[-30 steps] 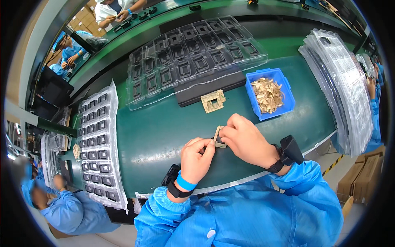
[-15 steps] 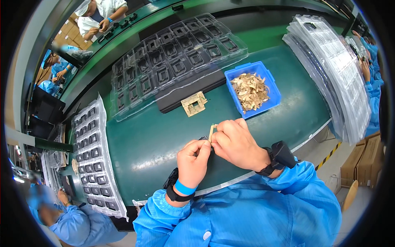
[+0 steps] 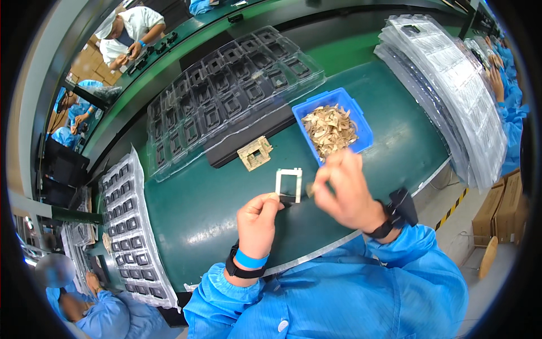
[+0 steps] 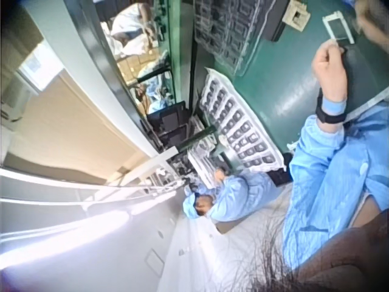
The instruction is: Assembling small electronic components into a plastic housing on a factory production line.
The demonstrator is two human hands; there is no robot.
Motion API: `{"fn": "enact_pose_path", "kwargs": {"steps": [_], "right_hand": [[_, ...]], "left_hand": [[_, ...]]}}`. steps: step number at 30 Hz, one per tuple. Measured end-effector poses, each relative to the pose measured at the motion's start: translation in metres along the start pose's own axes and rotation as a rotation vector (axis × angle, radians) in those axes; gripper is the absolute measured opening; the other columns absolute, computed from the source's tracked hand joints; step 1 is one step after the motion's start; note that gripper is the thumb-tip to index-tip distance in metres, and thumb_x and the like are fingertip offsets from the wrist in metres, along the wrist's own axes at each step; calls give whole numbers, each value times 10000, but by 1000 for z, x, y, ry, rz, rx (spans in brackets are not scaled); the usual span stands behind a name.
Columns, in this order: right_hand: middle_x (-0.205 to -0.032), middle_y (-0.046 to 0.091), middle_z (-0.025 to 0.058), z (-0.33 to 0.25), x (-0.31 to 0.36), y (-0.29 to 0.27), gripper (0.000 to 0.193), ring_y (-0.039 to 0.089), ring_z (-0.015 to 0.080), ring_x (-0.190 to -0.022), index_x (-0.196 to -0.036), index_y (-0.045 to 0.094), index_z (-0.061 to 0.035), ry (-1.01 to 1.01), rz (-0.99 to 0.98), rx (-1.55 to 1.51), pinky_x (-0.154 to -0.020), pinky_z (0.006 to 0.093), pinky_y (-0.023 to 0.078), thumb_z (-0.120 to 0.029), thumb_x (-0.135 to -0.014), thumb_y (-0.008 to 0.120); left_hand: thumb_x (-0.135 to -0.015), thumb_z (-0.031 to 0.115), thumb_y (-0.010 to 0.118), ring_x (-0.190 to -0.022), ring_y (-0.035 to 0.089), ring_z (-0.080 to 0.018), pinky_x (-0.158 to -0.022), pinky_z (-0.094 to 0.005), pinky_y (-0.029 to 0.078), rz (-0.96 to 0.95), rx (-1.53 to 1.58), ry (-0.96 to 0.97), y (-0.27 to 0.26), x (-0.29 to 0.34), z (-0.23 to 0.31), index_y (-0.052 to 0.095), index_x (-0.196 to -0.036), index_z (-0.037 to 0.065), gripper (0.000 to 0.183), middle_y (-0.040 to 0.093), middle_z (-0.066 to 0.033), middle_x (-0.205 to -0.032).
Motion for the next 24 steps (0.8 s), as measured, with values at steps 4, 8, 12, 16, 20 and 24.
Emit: {"fn": "enact_pose_path", "kwargs": {"steps": [4,8,12,16,20,24], "right_hand": [[-910,550,124,73,-13,-23,102,563,270,-807,-935,587,-10,387,102,-75,-760,361,456,-69,-865,631],[-840,631,118,92,-14,-24,169,621,240,-738,-1025,648,24,448,1,7,-681,343,497,-84,-905,595],[-808,673,131,84,-10,-27,167,654,249,-683,-977,671,-3,524,36,-217,-618,345,511,-145,-920,603],[-781,631,-24,77,9,10,203,573,37,-617,-974,681,-34,799,-271,-875,-543,207,496,-222,-960,607],[-770,624,-24,77,10,-1,183,572,36,-612,-927,656,-24,826,-198,-902,-536,215,493,-198,-955,607],[-757,626,10,81,14,-12,126,609,93,-614,-916,647,-28,816,-93,-764,-545,246,501,-152,-923,625]], "left_hand": [[-946,121,602,-742,558,-71,-715,-214,411,-3,13,29,3,-1,9,703,-966,-25,179,669,-30,-813],[-955,131,610,-766,577,-83,-724,-225,429,-36,-40,65,7,0,15,703,-983,-26,185,671,-36,-834],[-963,129,604,-783,584,-86,-721,-225,435,-85,-87,139,21,-6,26,702,-980,-23,182,670,-33,-843],[-971,142,598,-794,584,-88,-729,-223,445,-150,-214,209,40,-8,40,699,-976,-21,192,666,-30,-849],[-949,119,628,-776,563,-72,-710,-214,445,-199,-333,270,56,-13,48,678,-1000,-19,156,648,-19,-861],[-895,46,688,-761,521,-30,-691,-192,445,-39,-198,382,64,-19,63,620,-1062,-12,190,610,-2,-903]]}}
Point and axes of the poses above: each hand's wrist, its own x-axis away from the middle knuckle, its own y-axis out of the palm, z = x × y, the point moved 9 cm from there along -x, towards the middle knuckle
